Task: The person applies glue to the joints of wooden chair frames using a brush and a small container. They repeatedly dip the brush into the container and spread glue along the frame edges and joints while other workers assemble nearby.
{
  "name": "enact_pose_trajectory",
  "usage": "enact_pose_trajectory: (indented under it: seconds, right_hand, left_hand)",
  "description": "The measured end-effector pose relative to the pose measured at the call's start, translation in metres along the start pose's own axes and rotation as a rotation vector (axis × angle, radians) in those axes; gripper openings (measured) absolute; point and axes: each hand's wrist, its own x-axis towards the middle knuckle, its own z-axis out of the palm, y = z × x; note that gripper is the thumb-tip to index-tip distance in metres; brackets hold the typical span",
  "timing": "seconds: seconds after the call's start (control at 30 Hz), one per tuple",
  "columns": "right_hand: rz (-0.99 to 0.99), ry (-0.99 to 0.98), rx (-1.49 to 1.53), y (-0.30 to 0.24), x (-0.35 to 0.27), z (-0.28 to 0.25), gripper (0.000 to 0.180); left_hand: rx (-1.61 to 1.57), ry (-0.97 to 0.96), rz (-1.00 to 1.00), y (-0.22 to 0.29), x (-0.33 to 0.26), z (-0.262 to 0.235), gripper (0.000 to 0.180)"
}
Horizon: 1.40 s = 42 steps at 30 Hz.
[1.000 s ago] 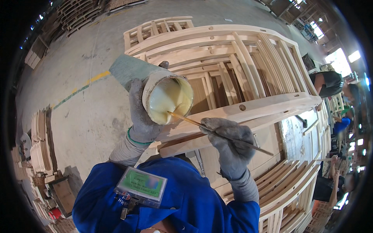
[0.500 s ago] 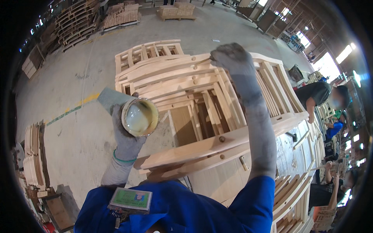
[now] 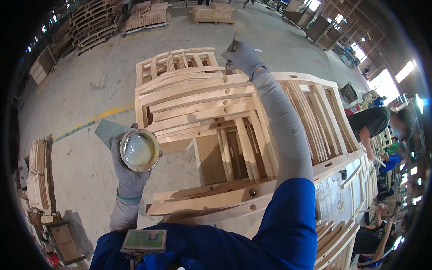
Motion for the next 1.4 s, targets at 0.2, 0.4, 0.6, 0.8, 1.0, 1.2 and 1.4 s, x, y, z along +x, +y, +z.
enact_pose_trajectory:
  seconds: [0.2,0.4,0.6,0.8,1.0,1.2,1.4]
  right_hand:
    - [0.004,-0.016,-0.142,-0.003,-0.002,0.001,0.030]
    - [-0.038,0.044,-0.176,-0.004,-0.004,-0.004,0.031]
    - [-0.063,0.067,-0.076,-0.005,-0.004,0.001,0.031]
    - [-0.050,0.013,-0.189,-0.014,-0.003,0.006,0.030]
    - [0.050,0.117,0.002,-0.003,-0.014,-0.018,0.030]
    - [-0.185,0.110,0.559,-0.095,-0.119,-0.038,0.015]
    - [-0.383,0.025,0.795,-0.146,-0.253,-0.008,0.017]
  left_hand:
    - [-0.488,0.017,-0.128,0.003,0.004,0.004,0.036]
    - [0.043,0.101,-0.025,-0.004,0.009,0.007,0.062]
    - [-0.226,0.112,-0.094,0.001,0.009,0.014,0.063]
    - [-0.391,0.111,-0.151,0.011,0.006,0.011,0.063]
    - [-0.497,-0.012,-0.119,0.029,-0.001,0.025,0.045]
    - [-0.549,-0.002,-0.152,0.038,-0.004,0.032,0.041]
    - [-0.266,-0.236,0.085,0.051,-0.021,0.069,0.047]
